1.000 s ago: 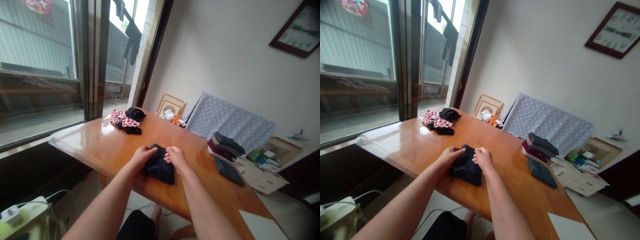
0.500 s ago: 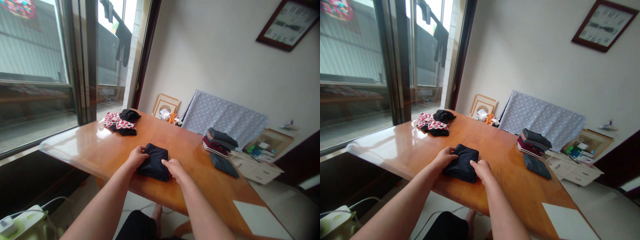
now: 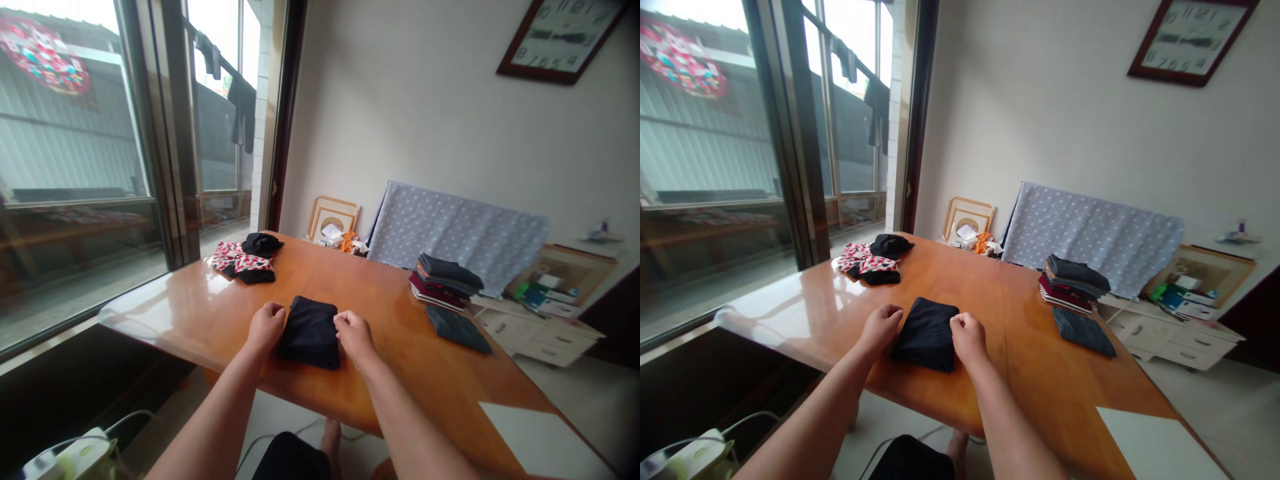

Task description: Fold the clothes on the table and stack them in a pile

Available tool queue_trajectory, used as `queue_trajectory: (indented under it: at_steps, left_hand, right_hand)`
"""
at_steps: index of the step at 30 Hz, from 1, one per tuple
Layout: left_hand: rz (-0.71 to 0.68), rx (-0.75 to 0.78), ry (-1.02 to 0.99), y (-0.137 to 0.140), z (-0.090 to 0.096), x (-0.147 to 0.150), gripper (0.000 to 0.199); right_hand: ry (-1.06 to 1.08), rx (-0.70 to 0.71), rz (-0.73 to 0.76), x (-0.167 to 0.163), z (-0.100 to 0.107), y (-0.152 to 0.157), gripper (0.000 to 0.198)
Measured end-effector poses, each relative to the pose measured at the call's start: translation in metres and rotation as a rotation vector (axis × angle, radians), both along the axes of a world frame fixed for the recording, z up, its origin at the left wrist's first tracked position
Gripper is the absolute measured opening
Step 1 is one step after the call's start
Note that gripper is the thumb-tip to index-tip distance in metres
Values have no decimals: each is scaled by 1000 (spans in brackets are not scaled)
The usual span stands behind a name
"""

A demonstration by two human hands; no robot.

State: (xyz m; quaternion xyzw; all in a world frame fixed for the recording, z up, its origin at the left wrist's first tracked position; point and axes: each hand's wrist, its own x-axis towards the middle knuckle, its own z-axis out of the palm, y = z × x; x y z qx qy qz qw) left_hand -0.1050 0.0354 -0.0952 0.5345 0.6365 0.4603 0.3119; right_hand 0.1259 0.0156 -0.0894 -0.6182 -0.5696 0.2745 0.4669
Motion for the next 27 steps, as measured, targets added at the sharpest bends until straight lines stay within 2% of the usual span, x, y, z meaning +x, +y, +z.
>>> queue_trajectory:
  at_steps: [2, 6, 9, 14, 17, 19, 21, 22, 24, 27]
  left_hand:
    - [-9, -30, 67, -7, 0, -4, 22]
    - [-128, -114, 158, -21, 2, -6, 43]
    - [-203, -162, 166, -27, 5, -2, 40]
    - [-239, -47, 134, -31, 16, 18, 14]
    - [-343, 67, 31, -40, 27, 42, 12]
    - [-476, 110, -83, -48, 35, 58, 18]
    - [-583, 109, -208, -55, 40, 69, 23]
    - [-594, 108, -264, -57, 40, 71, 27]
    - [-515, 131, -330, -57, 35, 72, 35]
    - [-331, 170, -252, -50, 20, 67, 37]
  right_hand:
    - [100, -64, 68, -7, 4, -2, 24]
    - [173, -183, 156, -21, 10, -6, 22]
    - [162, -235, 176, -27, 14, -7, 25]
    - [96, -287, 206, -31, 26, -5, 46]
    - [110, -326, 264, -32, 31, 0, 55]
    - [195, -345, 243, -30, 30, 4, 49]
    - [294, -348, 159, -23, 28, 7, 32]
    - [332, -344, 113, -17, 26, 8, 23]
    - [371, -337, 58, 0, 23, 7, 15]
    - [434, -328, 40, 39, 17, -1, 19]
